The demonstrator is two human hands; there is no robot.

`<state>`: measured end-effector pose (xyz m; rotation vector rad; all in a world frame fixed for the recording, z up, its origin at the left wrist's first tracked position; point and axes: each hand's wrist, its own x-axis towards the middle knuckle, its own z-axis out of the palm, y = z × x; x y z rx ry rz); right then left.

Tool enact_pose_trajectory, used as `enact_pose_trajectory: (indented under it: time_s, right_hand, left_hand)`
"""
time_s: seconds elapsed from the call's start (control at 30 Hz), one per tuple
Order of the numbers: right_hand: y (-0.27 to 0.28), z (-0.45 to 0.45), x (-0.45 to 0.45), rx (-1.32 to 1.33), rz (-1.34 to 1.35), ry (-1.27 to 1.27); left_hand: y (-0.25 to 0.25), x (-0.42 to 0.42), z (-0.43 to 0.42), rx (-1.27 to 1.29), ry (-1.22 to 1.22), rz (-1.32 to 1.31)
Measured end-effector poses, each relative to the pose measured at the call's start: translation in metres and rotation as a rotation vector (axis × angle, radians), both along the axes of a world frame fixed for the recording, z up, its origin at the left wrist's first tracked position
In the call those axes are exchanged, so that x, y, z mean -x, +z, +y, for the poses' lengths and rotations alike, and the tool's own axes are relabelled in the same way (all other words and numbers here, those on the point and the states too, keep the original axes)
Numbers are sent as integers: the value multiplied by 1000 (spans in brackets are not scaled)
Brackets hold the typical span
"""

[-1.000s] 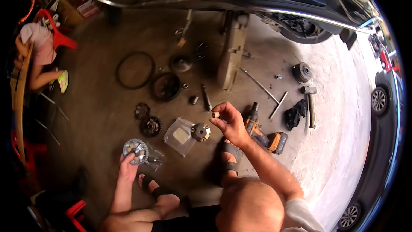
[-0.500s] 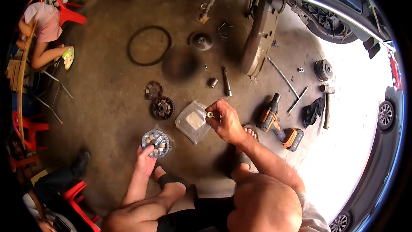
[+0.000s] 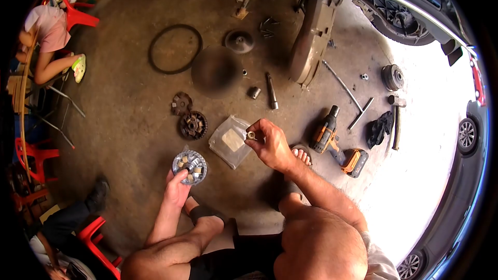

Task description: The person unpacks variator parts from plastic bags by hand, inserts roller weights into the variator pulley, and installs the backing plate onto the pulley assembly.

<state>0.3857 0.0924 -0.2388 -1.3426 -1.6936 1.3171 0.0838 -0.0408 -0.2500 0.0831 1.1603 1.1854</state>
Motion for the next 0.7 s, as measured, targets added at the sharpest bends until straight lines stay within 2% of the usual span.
enact_pose_trajectory:
  time_s: [0.2, 0.43, 0.7]
  right_hand:
    - [-9, -3, 0, 73, 147, 2]
    - [-8, -3, 2, 103, 170, 8]
    - [-11, -2, 3, -72, 170, 34]
  left_hand:
    - [0, -2, 1, 5, -15, -5]
    - [3, -4, 1, 11, -9, 17]
    - [-2, -2, -2, 20, -13, 5]
